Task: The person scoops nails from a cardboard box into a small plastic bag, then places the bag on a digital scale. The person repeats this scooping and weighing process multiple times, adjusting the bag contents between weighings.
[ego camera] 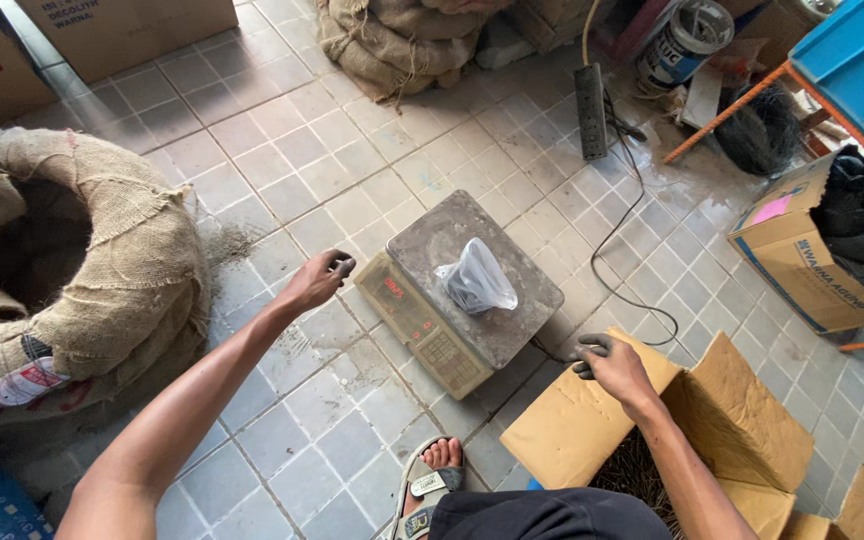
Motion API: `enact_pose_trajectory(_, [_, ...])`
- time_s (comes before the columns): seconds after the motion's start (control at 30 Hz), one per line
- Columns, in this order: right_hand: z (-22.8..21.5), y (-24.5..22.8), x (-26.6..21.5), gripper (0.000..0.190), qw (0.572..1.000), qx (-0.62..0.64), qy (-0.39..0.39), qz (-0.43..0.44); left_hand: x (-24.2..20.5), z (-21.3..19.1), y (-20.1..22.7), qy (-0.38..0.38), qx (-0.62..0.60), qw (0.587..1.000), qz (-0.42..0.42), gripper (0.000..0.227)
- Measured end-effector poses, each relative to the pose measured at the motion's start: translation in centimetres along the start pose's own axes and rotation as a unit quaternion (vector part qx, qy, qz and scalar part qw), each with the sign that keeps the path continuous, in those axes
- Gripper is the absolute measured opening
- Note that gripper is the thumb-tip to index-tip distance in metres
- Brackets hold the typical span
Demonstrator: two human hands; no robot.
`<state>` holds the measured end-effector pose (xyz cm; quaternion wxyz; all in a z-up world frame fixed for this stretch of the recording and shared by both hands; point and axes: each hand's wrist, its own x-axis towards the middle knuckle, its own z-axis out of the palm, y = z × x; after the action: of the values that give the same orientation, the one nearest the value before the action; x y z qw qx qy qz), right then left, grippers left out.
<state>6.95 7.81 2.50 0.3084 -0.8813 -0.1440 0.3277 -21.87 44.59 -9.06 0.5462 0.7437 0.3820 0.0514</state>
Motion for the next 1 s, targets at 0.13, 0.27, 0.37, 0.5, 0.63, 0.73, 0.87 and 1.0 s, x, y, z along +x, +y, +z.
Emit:
enact_pose_trajectory(0.13, [0.3,-1.0,-0.3,0.046,1.0,0.008,-0.004,0.004,0.0,-0.2,-0.5,0.001,-0.009,1.0,-0.001,0.048])
enact_pose_trajectory(0.27, [1.1,-0.8,0.9,0.044,0.999,-0.007,-0.032,-0.006,1.3,1.3,0.6,-0.005,0.03,0.999,0.017,0.047])
enact_pose_trajectory(0.37, [2.8,-5.4,-1.6,0.042,0.994,-0.096,-0.047,-0.03,2.4,3.9,3.4,-0.021,0.035,0.996,0.078,0.049])
enact_pose_trajectory(0.5, [5.8,-8.1,2.0,0.052,0.972,-0.197,-0.067,-0.106,5.1,8.5,8.7,-0.021,0.037,0.982,0.183,0.063])
enact_pose_trajectory(0.63, [9.6,-7.6,4.2,0.06,0.99,-0.107,-0.07,-0.061,6.7,13.6,12.5,-0.01,0.026,0.993,0.115,0.053])
enact_pose_trajectory(0.73, [12.7,-3.2,8.8,0.056,0.999,-0.035,-0.007,-0.027,7.5,15.9,12.8,-0.013,0.056,0.987,0.149,0.035])
enact_pose_trajectory(0.87, [14.0,1.5,11.8,0.038,0.998,0.031,0.037,-0.036,7.3,17.3,13.1,0.046,0.121,0.97,0.204,0.016])
enact_pose_trajectory(1.0, [12.5,2.6,12.1,0.032,0.992,-0.014,0.111,-0.06,7.0,17.4,15.4,0.057,0.134,0.972,0.184,0.011])
